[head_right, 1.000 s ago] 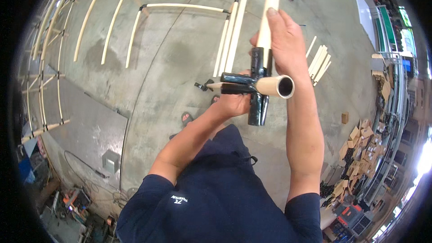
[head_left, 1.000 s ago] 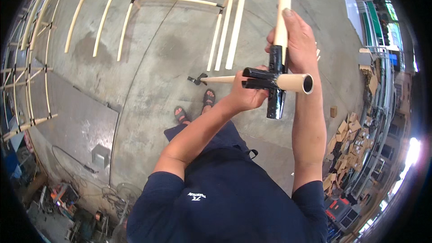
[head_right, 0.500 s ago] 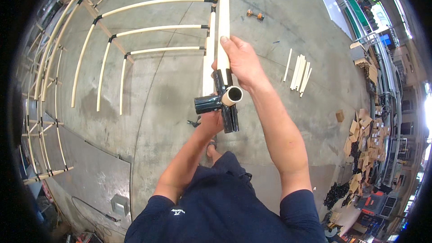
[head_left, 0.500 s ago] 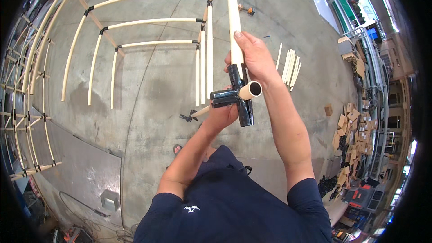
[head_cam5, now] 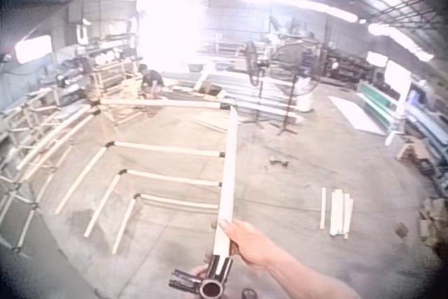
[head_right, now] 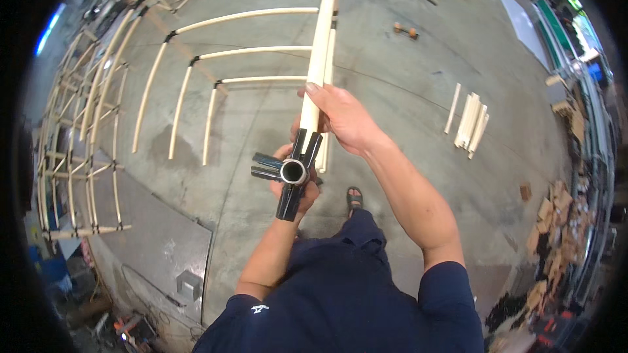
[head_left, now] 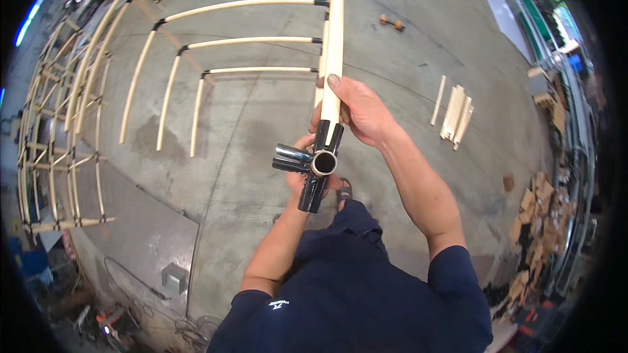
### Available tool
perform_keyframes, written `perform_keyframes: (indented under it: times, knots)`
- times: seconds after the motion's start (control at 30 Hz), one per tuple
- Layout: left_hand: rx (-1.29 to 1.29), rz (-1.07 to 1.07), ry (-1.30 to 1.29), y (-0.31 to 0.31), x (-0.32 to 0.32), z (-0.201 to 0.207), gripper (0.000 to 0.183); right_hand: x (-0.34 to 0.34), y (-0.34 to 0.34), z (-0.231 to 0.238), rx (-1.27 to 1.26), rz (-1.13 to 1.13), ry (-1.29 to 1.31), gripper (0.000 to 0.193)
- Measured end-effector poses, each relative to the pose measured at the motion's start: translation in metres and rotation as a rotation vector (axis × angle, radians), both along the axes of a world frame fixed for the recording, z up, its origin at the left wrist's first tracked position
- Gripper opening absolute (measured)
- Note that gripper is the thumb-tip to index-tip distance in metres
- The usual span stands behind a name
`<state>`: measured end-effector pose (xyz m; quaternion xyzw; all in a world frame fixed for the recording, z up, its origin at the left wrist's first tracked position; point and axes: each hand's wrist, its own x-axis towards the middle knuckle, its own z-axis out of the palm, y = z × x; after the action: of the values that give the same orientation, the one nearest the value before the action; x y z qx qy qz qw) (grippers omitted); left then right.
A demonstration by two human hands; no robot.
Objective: The person assembles a wooden frame by fitting wooden rods into black plastic joints and securing them using a power drill.
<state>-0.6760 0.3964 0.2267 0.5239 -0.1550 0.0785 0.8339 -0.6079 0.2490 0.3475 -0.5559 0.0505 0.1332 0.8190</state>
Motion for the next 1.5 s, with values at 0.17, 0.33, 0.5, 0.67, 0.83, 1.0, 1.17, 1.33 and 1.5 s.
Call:
perform_keyframes:
  times: [0.17,0.33,0.5,0.67,0.83,1.0,1.17,1.33,1.5]
  knots:
    - [-0.030,0.116,0.049,0.001,0.003,-0.004,0.085,0.009,-0.042,-0.008,-1.080,-0.268,-0.731,0.052]
    - [0.012,0.310,0.024,-0.010,0.003,-0.008,0.091,0.058,-0.054,0.023,-1.227,0.066,-1.435,0.054]
    - [0.049,0.585,0.001,-0.025,0.007,-0.040,0.087,0.079,-0.052,0.009,-1.203,0.284,-1.511,0.046]
    - [0.315,0.714,-0.088,-0.049,0.012,-0.017,0.071,0.079,-0.060,0.009,-1.212,0.212,-1.505,0.046]
    - [0.156,0.504,-0.020,-0.037,0.018,-0.032,0.085,0.094,-0.068,0.017,-1.169,0.369,-1.563,0.047]
    - [0.117,0.667,0.066,-0.050,0.020,-0.014,0.091,0.109,-0.064,0.011,-1.025,0.401,-1.675,0.040]
    - [0.144,0.775,0.090,-0.049,0.011,0.012,0.087,0.117,-0.045,0.009,-0.928,0.351,-1.798,0.039]
    - [0.168,0.813,0.098,-0.063,0.019,0.008,0.075,0.124,-0.065,0.009,-0.847,0.282,-1.742,0.038]
    - [-0.047,0.896,0.229,-0.028,-0.017,-0.052,0.070,0.104,-0.044,-0.016,-0.687,0.236,-1.684,0.048]
